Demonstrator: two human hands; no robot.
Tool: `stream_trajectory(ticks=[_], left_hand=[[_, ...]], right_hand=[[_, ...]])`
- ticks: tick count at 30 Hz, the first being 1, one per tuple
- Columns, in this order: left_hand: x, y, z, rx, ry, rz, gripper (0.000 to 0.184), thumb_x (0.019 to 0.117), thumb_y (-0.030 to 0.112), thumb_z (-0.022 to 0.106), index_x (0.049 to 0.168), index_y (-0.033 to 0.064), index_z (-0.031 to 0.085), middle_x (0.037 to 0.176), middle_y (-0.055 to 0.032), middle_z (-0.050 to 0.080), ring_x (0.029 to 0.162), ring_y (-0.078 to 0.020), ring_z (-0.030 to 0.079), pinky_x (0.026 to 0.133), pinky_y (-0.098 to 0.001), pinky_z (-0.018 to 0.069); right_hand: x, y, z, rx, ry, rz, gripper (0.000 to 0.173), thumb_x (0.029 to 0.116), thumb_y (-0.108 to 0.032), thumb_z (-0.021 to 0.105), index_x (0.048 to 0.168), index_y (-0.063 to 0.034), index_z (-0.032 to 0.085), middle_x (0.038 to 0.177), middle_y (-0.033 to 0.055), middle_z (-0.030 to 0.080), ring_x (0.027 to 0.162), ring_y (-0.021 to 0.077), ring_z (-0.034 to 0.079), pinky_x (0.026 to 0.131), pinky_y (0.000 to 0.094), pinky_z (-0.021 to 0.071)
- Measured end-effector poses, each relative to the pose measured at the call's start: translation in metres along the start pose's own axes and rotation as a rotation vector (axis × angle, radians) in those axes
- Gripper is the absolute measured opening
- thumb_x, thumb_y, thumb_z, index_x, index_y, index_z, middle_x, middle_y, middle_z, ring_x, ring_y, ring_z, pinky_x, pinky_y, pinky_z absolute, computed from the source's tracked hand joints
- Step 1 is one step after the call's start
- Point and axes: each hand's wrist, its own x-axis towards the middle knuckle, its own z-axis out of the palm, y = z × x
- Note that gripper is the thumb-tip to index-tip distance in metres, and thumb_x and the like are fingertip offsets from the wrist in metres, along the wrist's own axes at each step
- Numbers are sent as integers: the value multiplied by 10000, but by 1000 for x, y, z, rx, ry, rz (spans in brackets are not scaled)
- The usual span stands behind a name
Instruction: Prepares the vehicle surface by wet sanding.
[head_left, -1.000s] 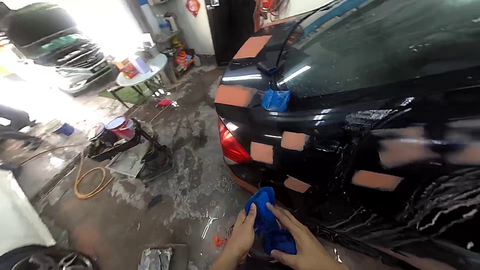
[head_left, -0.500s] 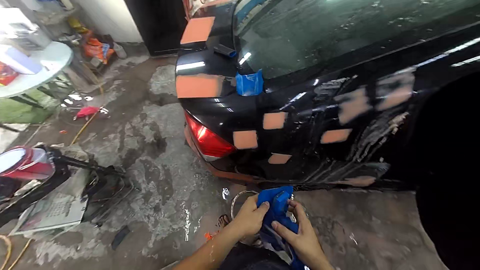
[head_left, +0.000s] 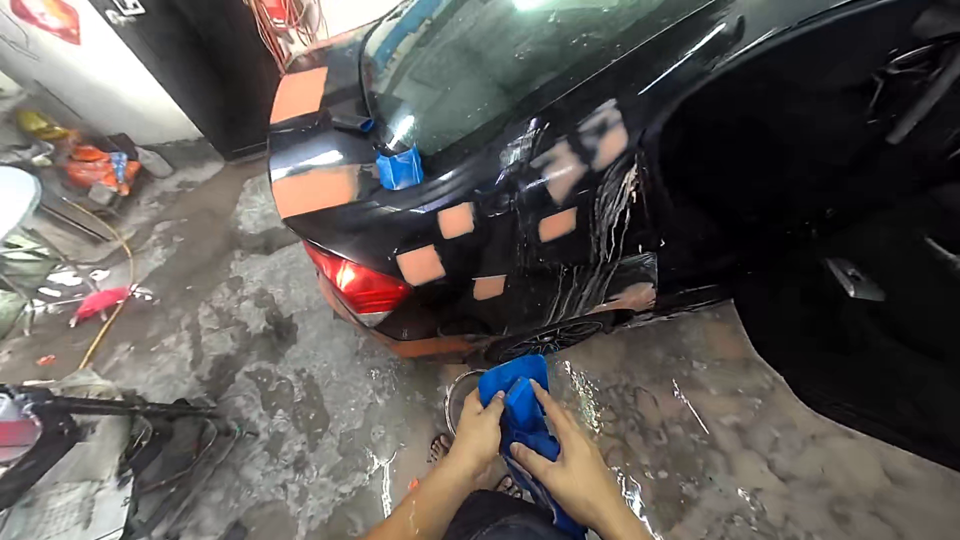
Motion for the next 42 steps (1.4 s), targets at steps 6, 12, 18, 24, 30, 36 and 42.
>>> stream_trajectory(ticks=[6,12,18,24,30,36,42], left_hand=[[-19,-21,-4,5,107,-36,296,1078,126,483,1322,-35,524,1139,-172,712,1034,-223,720,932,-389,602],[-6,-13,-10,-8,116,54,347,1080,150,489,1366,-47,484,1169,-190,700,1052,-238,718,946,-401,602],[49,40,-31,-82,155,144,343,1104,169,433,1376,-30,497,1182,-195,682,1063,-249,703,932,-418,599],[103,108,-88,-219,-136,74,408,1065,421,455,1270,76,530,808,-19,577,693,-153,626,721,-384,607],[145,132,-102,-63,-195,-115,797,872,314,722,1500,102,279,1083,-146,617,876,-255,678,759,-447,610],[169,134,-110,-71,-332,-193,505,1034,209,496,1492,42,363,1260,-204,628,1111,-300,661,939,-468,570],[180,139,-120,-69,-458,-204,402,1046,108,446,1418,-44,432,1286,-281,648,1136,-383,679,961,-517,569]], right_hand=[[1,33,23,237,-116,-18,926,768,-569,798,1536,-226,412,1339,58,651,1191,173,655,1012,473,558],[-3,43,46,723,77,69,663,826,-291,821,1309,-7,466,1118,139,687,1017,193,701,909,386,602],[17,35,52,943,373,131,509,948,-151,653,1349,78,440,1094,173,668,957,177,698,873,368,603],[49,8,48,1108,507,222,385,1028,-204,575,1323,20,471,1020,98,706,901,140,715,844,344,614],[76,-19,76,1065,555,353,442,1008,-211,607,1345,40,471,1037,136,703,911,175,717,852,372,615],[104,-5,129,1021,675,597,526,963,-299,689,1364,0,525,1079,175,723,954,245,729,859,440,617],[128,40,159,1007,598,799,590,900,-391,755,1308,-2,581,1080,191,719,976,286,719,863,489,601]])
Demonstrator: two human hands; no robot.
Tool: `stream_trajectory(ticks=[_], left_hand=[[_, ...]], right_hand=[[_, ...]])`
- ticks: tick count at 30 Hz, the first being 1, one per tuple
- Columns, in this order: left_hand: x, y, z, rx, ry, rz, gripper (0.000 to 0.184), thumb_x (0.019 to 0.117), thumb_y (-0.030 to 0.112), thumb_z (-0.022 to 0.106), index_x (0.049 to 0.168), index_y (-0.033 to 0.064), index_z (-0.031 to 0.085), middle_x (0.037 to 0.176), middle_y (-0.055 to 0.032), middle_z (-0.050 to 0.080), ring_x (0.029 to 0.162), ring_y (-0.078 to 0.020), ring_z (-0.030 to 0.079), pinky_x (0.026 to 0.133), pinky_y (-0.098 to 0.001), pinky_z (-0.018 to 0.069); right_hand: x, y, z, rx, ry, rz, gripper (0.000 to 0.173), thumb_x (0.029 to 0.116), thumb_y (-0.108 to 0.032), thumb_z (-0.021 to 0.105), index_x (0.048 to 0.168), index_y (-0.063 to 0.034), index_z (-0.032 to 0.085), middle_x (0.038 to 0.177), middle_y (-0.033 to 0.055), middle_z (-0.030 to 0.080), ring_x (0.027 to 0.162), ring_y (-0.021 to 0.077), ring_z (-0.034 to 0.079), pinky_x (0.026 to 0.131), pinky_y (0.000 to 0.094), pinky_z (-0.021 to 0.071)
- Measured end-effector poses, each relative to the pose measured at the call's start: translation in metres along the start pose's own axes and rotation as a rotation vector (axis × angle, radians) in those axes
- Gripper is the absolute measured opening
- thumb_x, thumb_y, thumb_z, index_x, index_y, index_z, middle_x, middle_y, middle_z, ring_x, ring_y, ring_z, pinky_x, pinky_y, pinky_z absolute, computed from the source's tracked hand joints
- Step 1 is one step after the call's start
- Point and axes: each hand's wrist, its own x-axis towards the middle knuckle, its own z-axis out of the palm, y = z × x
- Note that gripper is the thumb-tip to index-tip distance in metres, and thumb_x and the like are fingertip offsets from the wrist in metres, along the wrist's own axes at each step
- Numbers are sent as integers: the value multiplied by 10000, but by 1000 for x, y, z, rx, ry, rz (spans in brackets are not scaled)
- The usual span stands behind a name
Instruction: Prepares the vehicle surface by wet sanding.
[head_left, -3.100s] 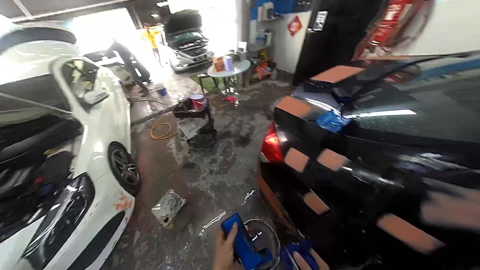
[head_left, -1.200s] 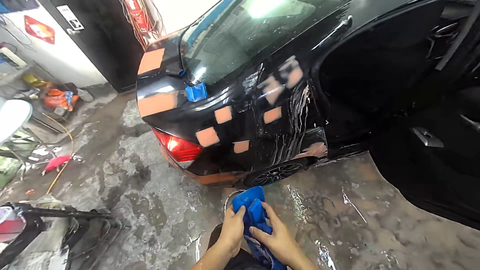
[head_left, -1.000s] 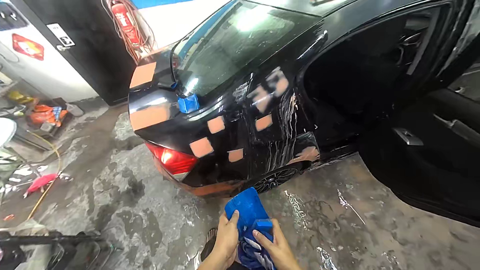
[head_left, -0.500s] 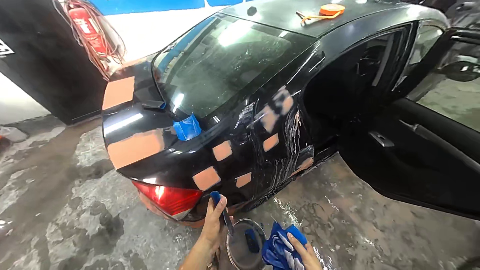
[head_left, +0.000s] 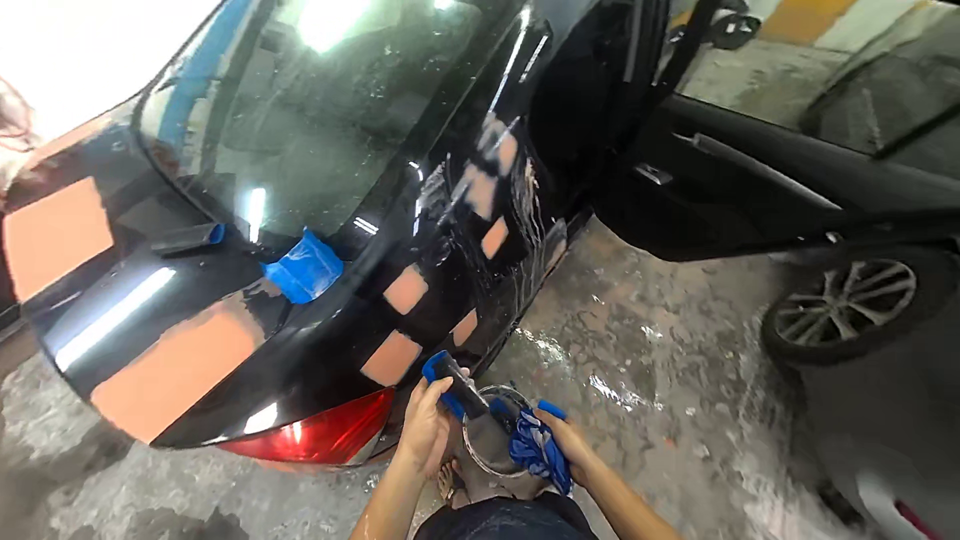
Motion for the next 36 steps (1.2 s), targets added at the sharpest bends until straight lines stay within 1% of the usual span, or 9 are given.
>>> stream_trajectory(ticks=[5,9,13,17,26,29,31,34,36], left_hand=[[-3,-4,-2,3,42,-55,392,1071,186,445,1396,-33,456,1281,-278,654,1122,-380,688,922,-513,586],[-1,-19,-5,108,115,-34,421,1056,174,559,1409,-33,459,1246,-273,665,1094,-362,696,895,-503,602],[8,-43,-13,220,136,-40,398,1055,136,553,1407,-30,468,1237,-254,683,1071,-350,711,880,-486,613],[15,-57,-4,238,92,-107,407,1047,160,573,1402,-14,478,1155,-247,680,984,-335,714,834,-486,617],[1,-42,30,133,-194,-140,464,1106,289,237,1348,-23,481,1139,-218,690,1015,-296,709,889,-464,595],[-2,-44,29,272,-262,-49,521,1091,378,378,1384,-40,483,1182,-213,681,1043,-279,705,908,-452,601],[1,-50,30,350,-180,52,410,1077,237,530,1340,-77,540,1149,-250,693,1025,-314,716,921,-478,607],[5,-50,33,348,-64,62,339,1056,148,570,1299,-88,580,1161,-255,707,1055,-326,720,951,-488,600],[5,-43,38,285,-56,24,344,1075,168,531,1316,-76,557,1160,-249,699,1055,-321,713,948,-493,595]], right_hand=[[-1,-3,0,-212,84,16,1062,724,-430,855,1566,-68,320,1359,243,594,1229,356,612,1020,560,516],[-38,-17,-11,-124,-73,-214,897,747,-395,824,1515,-118,452,1308,166,657,1143,261,675,967,467,568],[-71,-43,-15,-100,-332,-582,833,805,-376,787,1532,-118,472,1483,103,567,1349,188,558,1110,393,493],[-98,-71,3,-495,-426,-828,881,821,-466,776,1583,-205,418,1610,45,434,1478,160,409,1211,435,381],[-124,-59,10,-863,-301,-954,1046,787,-488,779,1645,-199,256,1729,53,166,1161,303,661,827,550,579],[-135,-60,13,-1011,-282,-972,1059,764,-479,783,1646,-224,255,1729,129,104,923,331,701,699,540,585],[-139,-63,14,-1049,-277,-983,1052,746,-478,788,1640,-282,268,1720,149,108,858,321,697,667,536,585],[-135,-59,10,-811,-235,-998,962,734,-505,801,1584,-387,366,1672,154,247,962,310,693,713,536,599],[-128,-55,6,-543,-273,-943,916,753,-516,808,1565,-385,406,1640,102,334,1264,274,593,931,520,578]])
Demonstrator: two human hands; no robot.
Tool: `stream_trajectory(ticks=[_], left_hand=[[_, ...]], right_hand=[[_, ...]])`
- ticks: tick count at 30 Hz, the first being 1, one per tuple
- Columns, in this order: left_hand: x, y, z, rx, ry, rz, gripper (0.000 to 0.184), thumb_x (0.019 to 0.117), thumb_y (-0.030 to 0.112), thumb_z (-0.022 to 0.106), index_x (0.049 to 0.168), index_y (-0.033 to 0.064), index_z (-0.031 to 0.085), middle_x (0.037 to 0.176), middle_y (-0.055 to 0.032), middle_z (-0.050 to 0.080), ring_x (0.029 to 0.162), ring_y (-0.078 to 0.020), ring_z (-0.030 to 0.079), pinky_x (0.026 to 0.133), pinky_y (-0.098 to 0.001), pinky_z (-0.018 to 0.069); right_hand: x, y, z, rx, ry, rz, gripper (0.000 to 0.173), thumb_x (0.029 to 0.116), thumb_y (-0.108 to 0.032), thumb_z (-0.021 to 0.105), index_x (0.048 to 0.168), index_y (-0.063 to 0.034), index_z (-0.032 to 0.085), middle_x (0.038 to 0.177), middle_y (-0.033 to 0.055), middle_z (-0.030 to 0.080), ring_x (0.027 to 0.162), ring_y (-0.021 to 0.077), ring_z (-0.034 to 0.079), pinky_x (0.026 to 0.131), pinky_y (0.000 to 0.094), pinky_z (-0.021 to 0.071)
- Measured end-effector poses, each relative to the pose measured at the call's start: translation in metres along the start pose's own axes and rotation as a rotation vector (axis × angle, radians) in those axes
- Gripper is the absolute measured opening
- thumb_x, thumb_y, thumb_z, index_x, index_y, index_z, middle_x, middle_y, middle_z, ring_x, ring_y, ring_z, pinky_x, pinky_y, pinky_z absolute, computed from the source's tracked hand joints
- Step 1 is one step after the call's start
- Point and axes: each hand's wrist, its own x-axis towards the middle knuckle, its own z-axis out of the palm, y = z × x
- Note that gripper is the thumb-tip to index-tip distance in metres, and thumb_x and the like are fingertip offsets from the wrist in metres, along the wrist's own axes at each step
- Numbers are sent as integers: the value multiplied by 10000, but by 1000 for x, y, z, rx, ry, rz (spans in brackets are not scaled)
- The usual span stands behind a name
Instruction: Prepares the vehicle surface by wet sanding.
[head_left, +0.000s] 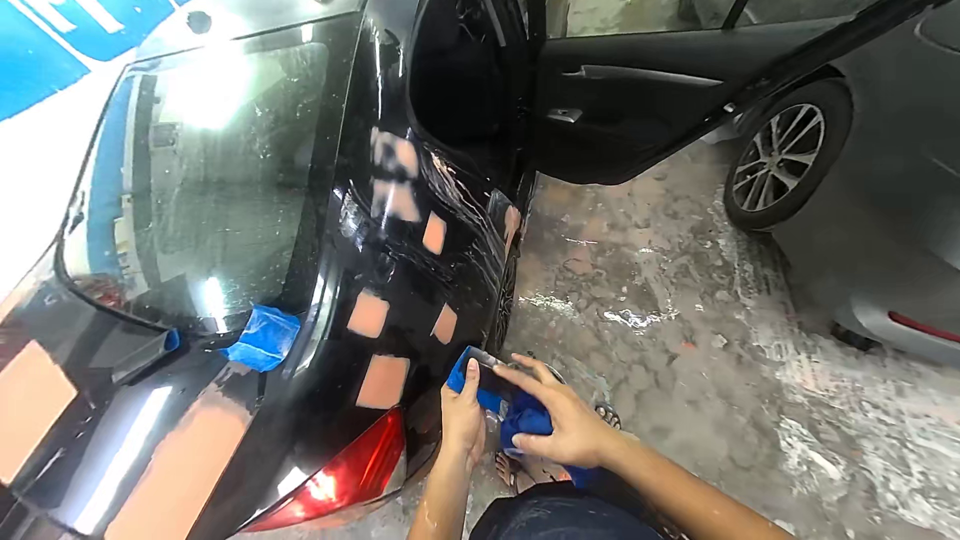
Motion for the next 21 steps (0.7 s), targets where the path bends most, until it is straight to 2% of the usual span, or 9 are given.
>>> stream_trajectory(ticks=[1,2,4,6,8,12,18,20,21], left_hand=[[-1,3,-1,-30,-7,-18,354,1081,180,517,1333,-67,537,1161,-248,694,1056,-323,710,949,-499,592],[-1,5,-3,-48,-14,-29,361,1083,185,512,1347,-61,525,1169,-250,690,1063,-327,706,955,-505,588],[0,7,-8,-31,4,-26,349,1064,162,552,1327,-68,546,1149,-248,696,1038,-323,714,938,-499,597],[1,7,-13,5,54,13,283,1019,106,625,1216,-97,618,1061,-242,721,955,-306,733,888,-474,618],[1,9,-16,36,55,46,250,1008,75,633,1181,-105,643,1034,-231,727,929,-283,736,876,-444,622],[0,15,-20,27,-64,13,244,1052,79,542,1201,-104,609,1052,-229,720,953,-287,732,893,-457,615],[2,32,-36,-62,-383,-218,344,1107,134,376,1352,-61,520,1254,-239,676,1109,-321,700,980,-490,572],[7,36,-43,39,-446,-241,368,1108,182,373,1347,-41,543,1231,-220,685,1087,-308,703,961,-488,579],[10,39,-45,131,-449,-228,357,1096,208,415,1305,-28,580,1175,-201,704,1034,-291,718,913,-472,599]], right_hand=[[0,6,0,153,11,-12,877,778,-504,809,1558,-345,440,1616,67,387,1378,230,510,1055,483,526],[1,12,0,311,10,-55,821,807,-465,806,1538,-271,487,1575,51,459,1417,198,473,1125,452,479],[4,18,-1,550,-43,-159,690,871,-378,772,1475,-123,557,1500,77,552,1391,197,508,1153,429,456],[6,19,-5,677,-146,-195,624,909,-335,724,1451,-66,571,1482,99,567,1355,207,539,1136,417,464],[8,18,-10,735,-244,-178,586,924,-313,696,1443,-66,581,1475,102,571,1331,204,549,1115,403,466],[10,20,-19,707,-344,-162,621,915,-353,708,1458,-79,582,1525,110,533,1421,228,478,1177,420,409],[7,17,-28,592,-412,-105,679,861,-436,749,1447,-129,602,1437,106,567,1321,204,519,1102,404,450],[6,14,-29,559,-415,-77,686,849,-439,770,1440,-133,606,1435,97,572,1313,193,530,1096,398,463],[6,12,-29,530,-406,-62,681,841,-436,781,1429,-137,615,1405,87,585,1287,181,539,1075,387,471]])
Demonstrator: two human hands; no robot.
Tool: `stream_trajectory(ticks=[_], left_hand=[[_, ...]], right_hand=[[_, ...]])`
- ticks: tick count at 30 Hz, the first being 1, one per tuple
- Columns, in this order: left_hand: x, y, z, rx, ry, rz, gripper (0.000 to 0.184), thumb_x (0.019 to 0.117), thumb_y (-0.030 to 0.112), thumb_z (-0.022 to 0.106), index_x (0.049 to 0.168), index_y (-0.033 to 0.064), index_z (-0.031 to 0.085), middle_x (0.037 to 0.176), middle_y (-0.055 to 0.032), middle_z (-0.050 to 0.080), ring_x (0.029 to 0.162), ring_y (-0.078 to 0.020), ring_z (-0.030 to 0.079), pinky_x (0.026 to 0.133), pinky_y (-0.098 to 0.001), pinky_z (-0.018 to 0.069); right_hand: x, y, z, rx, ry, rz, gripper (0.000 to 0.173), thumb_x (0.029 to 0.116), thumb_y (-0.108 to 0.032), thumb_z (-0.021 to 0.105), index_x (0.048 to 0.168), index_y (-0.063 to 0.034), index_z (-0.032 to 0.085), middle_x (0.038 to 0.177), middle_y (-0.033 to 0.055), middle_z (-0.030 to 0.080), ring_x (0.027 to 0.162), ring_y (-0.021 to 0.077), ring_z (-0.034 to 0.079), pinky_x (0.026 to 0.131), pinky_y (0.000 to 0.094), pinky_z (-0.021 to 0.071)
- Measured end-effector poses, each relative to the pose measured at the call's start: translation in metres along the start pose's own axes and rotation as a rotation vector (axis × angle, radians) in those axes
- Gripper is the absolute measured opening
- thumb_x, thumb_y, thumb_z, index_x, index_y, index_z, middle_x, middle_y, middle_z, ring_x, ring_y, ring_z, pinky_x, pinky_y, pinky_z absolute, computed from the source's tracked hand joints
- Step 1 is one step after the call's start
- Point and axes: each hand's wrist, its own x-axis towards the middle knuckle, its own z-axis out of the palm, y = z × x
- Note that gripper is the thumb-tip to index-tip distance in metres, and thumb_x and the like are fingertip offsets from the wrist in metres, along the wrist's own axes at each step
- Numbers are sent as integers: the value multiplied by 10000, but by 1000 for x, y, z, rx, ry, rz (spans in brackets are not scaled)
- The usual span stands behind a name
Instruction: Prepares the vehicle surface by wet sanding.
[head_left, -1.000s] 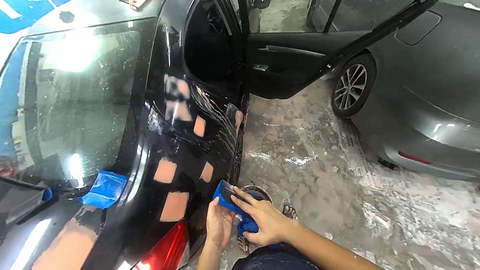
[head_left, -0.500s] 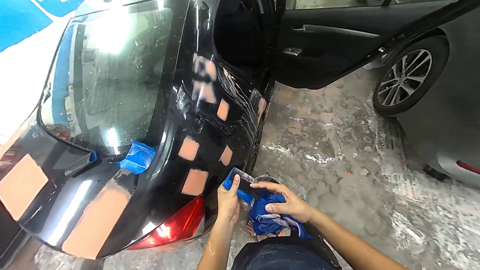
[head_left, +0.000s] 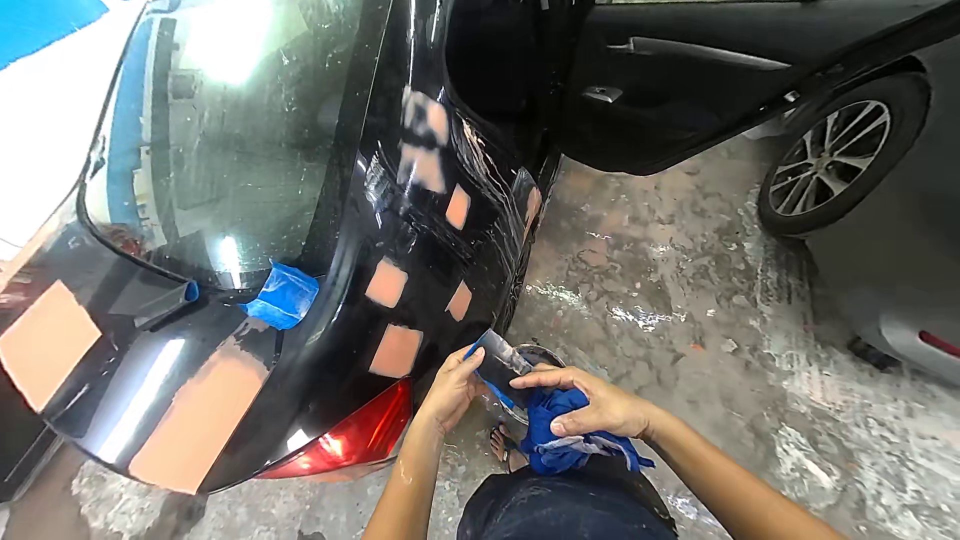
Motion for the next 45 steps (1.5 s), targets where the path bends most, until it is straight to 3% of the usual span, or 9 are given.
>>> stream_trajectory(ticks=[5,9,13,19,24,36,40,42,45], left_hand=[[10,5,-1,406,108,78,269,889,237,813,1023,11,753,976,-133,760,911,-225,739,871,-407,620],[15,7,0,435,41,115,203,928,182,767,1010,-2,749,951,-117,759,891,-190,731,877,-377,608],[15,16,-8,427,-71,57,203,972,174,709,1057,-9,731,974,-116,757,895,-192,737,868,-380,617],[19,29,-13,470,-196,-45,270,1030,252,628,1074,0,715,963,-116,751,869,-206,741,804,-394,633],[28,13,-11,529,-66,92,368,1062,285,560,892,11,738,816,-98,727,761,-175,700,762,-364,597],[28,-26,-10,359,140,115,407,1095,226,451,901,-15,715,820,-129,703,773,-206,689,760,-384,597],[36,-60,-11,339,240,148,362,1094,166,443,984,-24,731,901,-135,730,845,-208,707,820,-378,601],[40,-82,-14,340,339,129,356,1098,170,454,1016,-33,735,936,-151,742,881,-224,721,849,-393,609],[43,-119,-18,396,483,-13,328,1081,236,520,1031,-13,728,924,-134,736,856,-212,722,792,-398,619]], right_hand=[[7,-9,6,-258,-25,65,688,796,-508,804,1407,-255,616,1346,45,586,1239,167,543,1037,410,481],[12,-7,4,-33,-59,-61,604,856,-359,777,1401,-155,617,1395,75,595,1261,182,564,1055,399,494],[10,-4,-2,189,-116,-14,596,892,-305,721,1435,-103,580,1348,104,629,1077,138,640,918,336,552],[17,-19,1,24,-85,110,528,856,-323,766,1336,-119,679,1225,59,710,1022,112,671,891,343,568],[24,-20,1,-113,-99,122,484,896,-314,715,1334,-110,683,1241,65,710,1112,130,658,978,395,535],[4,14,-2,104,146,190,256,935,-293,653,1002,-69,756,892,26,736,812,88,684,745,321,571],[-9,43,-9,176,161,174,286,962,-283,626,1115,-74,746,1075,41,741,967,103,683,870,334,566],[-20,63,-13,262,254,239,324,977,-324,615,1173,-99,743,1134,35,739,1020,109,681,915,337,560],[-35,99,-15,407,621,467,359,957,-401,640,1117,-88,715,982,47,724,910,140,690,846,359,582]])
